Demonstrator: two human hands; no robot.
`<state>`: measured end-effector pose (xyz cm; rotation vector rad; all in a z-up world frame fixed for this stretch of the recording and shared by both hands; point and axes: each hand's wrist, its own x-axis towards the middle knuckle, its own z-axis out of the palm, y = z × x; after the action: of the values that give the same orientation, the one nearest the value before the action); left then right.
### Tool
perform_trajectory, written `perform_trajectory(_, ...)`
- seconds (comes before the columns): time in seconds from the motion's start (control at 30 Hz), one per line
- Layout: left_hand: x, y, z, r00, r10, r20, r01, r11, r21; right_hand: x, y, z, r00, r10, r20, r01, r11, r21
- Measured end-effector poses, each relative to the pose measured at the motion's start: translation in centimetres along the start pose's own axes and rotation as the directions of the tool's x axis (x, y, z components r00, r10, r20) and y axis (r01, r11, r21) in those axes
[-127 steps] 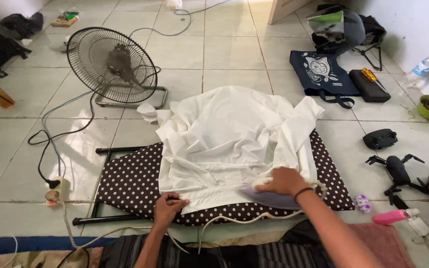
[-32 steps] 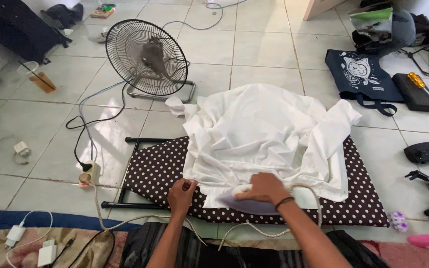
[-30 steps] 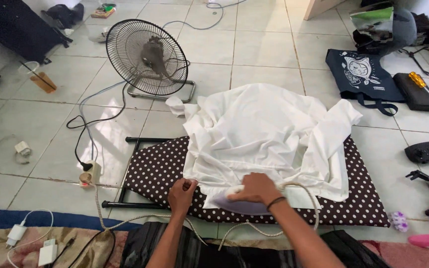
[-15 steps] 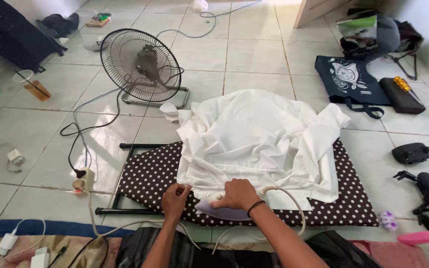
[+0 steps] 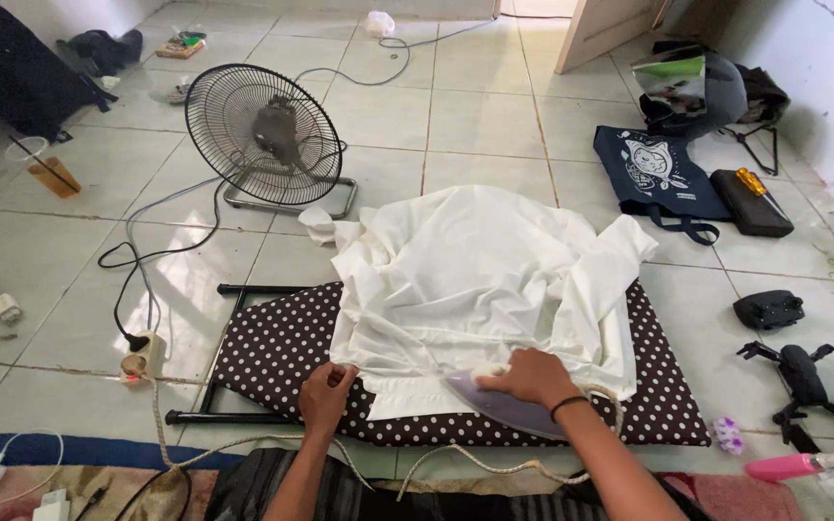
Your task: Ironing a white long-sleeved shirt on an ironing board placed on the floor.
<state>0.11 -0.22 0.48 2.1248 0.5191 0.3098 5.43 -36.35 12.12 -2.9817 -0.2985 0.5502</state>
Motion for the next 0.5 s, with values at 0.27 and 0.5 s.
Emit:
perform_trajectory(0.27, -0.2, 0.0, 0.4, 0.995, 0.070, 0.078, -0.080, 0.989, 0.128, -0.5, 1.5, -0.4, 0.994, 0.106, 0.039, -0.109, 0.992, 0.059)
perform_trajectory(0.5, -1.5, 1.3, -0.4, 0.965, 0.167, 0.204, -0.220, 0.937, 0.271, 0.9, -2.0, 0.5, 0.999, 0.025, 0.036, -0.027, 0.998, 0.055)
